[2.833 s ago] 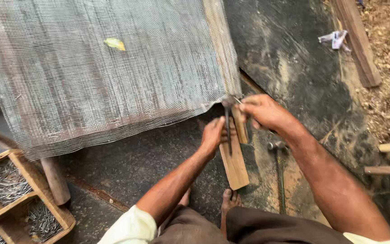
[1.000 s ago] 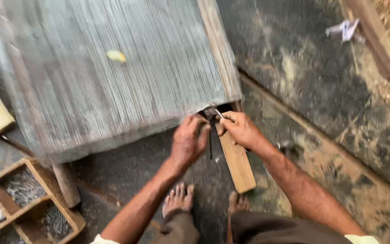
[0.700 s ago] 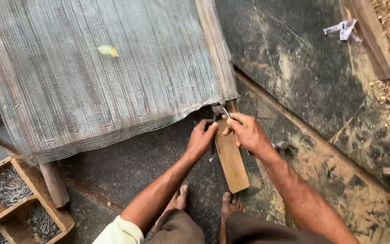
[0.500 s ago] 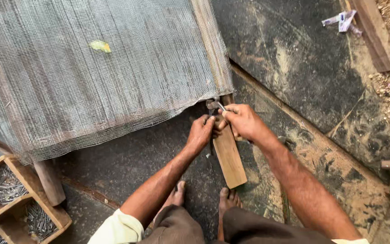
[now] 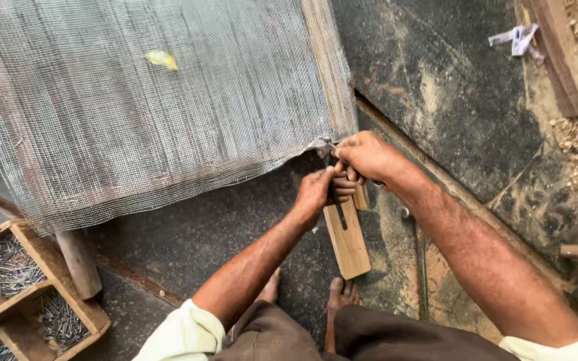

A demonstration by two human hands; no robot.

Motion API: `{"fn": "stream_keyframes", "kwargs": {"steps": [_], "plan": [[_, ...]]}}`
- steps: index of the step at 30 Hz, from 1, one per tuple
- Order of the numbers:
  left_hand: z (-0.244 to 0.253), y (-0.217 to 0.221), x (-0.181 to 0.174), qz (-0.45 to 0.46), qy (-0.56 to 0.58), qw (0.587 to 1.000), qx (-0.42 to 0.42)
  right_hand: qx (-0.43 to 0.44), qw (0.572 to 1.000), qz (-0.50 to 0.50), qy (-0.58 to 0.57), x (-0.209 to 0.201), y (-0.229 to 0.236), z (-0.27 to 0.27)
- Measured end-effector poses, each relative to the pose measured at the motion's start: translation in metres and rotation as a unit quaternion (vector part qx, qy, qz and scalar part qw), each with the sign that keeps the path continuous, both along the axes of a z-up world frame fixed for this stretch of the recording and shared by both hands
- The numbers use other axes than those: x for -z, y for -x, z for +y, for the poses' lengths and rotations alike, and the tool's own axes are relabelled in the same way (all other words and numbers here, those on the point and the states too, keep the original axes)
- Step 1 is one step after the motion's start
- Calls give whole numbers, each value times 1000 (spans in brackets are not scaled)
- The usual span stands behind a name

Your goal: The person hammers nails into the wooden frame of a cot to secure a mesh fabric. They repeatedly pick up nails from a wooden box and use a hammer to drive them into the wood along the edge of the mesh.

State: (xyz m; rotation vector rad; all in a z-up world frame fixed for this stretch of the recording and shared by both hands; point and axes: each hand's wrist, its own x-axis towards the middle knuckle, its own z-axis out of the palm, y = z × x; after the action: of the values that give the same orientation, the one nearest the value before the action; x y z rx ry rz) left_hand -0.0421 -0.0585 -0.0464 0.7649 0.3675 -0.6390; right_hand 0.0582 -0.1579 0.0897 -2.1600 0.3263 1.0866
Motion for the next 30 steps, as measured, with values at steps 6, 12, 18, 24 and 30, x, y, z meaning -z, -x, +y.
{"fn": "stream_keyframes", "kwargs": {"steps": [6, 12, 18, 24, 30], "plan": [[4, -7, 0, -9, 29, 999, -25, 53, 997, -47, 27, -2, 9, 9], [-8, 5, 19, 7, 89, 995, -43, 137, 977, 27, -163, 7, 21, 2], [-34, 14, 39, 41, 129, 985, -108, 39, 985, -164, 32, 14, 53, 12], [-45, 10, 32, 89, 146, 979, -112, -11, 977, -211, 19, 16, 49, 11], [39, -8, -25, -103, -221, 964, 106, 21, 989, -143, 7, 15, 51, -9]]}}
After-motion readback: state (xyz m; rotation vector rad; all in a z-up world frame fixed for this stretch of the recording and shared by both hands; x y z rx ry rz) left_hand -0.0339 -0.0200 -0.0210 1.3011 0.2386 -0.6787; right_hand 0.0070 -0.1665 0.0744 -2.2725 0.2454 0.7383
